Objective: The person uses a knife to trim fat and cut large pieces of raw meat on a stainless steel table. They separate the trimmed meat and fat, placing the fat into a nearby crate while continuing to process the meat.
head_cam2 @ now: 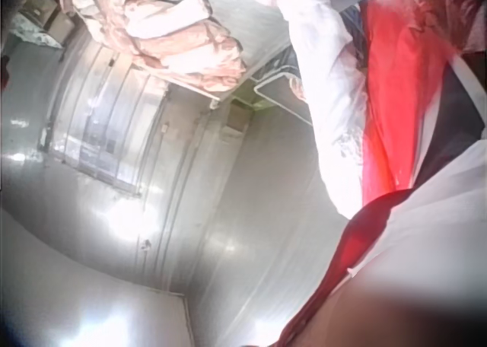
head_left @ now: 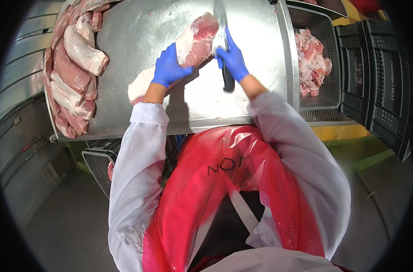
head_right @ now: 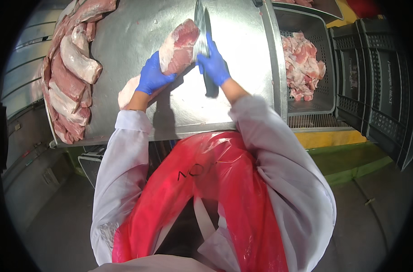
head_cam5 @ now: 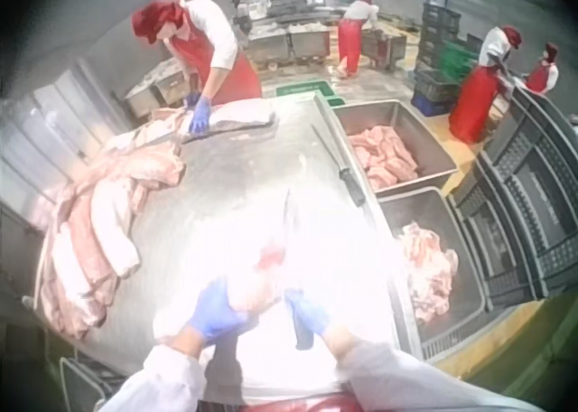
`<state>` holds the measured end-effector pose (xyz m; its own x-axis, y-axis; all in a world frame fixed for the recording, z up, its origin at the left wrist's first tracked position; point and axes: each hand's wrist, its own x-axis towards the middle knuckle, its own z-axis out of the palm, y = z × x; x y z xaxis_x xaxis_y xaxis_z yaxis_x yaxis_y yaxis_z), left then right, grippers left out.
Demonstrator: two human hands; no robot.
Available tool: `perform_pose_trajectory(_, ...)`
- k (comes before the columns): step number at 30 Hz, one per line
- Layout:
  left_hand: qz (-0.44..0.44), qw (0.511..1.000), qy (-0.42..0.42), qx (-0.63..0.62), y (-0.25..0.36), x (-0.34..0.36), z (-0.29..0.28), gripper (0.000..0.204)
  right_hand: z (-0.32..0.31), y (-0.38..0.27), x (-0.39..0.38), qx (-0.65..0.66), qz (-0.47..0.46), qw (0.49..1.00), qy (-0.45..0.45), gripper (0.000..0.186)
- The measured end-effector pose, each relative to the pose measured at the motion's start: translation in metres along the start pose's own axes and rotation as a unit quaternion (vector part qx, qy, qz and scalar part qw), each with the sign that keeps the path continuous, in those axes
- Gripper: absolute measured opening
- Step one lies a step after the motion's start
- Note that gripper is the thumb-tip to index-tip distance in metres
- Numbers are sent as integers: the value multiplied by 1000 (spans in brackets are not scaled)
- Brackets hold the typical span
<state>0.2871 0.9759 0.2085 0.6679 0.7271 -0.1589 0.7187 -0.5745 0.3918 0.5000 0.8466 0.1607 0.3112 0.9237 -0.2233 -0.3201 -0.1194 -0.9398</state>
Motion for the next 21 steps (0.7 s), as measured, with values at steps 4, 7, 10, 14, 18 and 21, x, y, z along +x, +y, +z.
perform_pose_trajectory(4, 37, 999, 2, 6, -2, -7, 3, 97, -5, 14, -10, -28, -23, 999, 23, 79)
perform_pose_trajectory(7, 39, 999, -15, -12, 0, 0, 3, 97, -2, -7, 13, 35, -23, 999, 4, 82)
perform_pose_trajectory(10, 49, 999, -10, -9, -1, -3, 4, 99, 10, 0, -32, -53, -34, 998, 19, 81)
perform_pose_trajectory(14, 75, 997, -20, 11, -4, -9, 10, 101, 2, -10, -6, 13, 13, 1000, -11, 79)
perform_pose_trajectory(18, 52, 998, -38, 18, 4, -5, 3, 105, 15, 2, -68, -71, -1, 997, -9, 81)
perform_pose_trajectory(21, 103, 994, -11, 30, -2, -7, 9, 106, -21, 16, -143, -55, 93, 992, -62, 79)
